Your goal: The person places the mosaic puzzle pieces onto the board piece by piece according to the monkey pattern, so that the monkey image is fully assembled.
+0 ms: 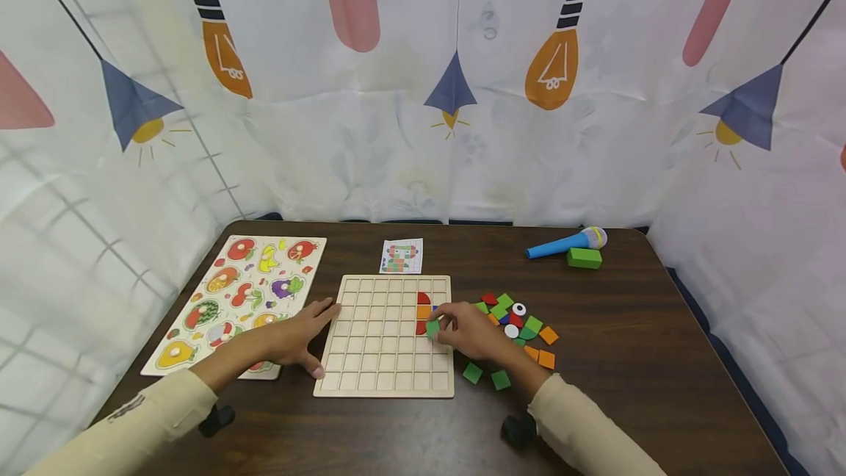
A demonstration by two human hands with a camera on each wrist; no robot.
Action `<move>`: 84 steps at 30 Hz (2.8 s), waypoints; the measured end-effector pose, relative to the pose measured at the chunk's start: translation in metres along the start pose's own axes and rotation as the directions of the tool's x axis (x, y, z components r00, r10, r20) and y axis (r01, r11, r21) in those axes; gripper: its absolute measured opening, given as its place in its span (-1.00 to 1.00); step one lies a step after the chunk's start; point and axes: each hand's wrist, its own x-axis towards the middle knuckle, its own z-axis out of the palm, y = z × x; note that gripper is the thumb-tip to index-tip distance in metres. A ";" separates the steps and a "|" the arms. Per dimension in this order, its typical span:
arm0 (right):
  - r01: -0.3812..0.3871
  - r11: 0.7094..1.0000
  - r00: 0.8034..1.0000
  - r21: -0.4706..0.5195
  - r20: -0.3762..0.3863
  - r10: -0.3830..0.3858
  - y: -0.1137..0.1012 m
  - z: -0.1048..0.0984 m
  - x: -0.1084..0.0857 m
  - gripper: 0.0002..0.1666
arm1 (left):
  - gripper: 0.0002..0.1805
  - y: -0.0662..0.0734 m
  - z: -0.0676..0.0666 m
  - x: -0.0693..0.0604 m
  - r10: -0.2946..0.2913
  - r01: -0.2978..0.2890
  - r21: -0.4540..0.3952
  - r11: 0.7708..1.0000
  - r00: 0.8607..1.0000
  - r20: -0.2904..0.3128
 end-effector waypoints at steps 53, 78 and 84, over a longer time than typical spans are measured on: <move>-0.044 0.989 0.999 -0.138 -0.012 0.043 -0.014 0.023 0.047 -0.83 | 0.29 -0.003 0.002 0.002 -0.012 0.012 0.007 1.000 1.000 0.005; 0.003 0.989 1.000 -0.148 -0.024 -0.007 -0.010 0.015 0.041 -0.71 | 0.28 -0.003 0.004 0.002 -0.022 0.022 0.006 1.000 1.000 0.004; 0.042 0.990 0.998 -0.136 -0.030 -0.047 0.003 -0.006 0.028 -0.70 | 0.28 -0.002 0.004 0.002 -0.012 0.012 0.004 1.000 1.000 0.002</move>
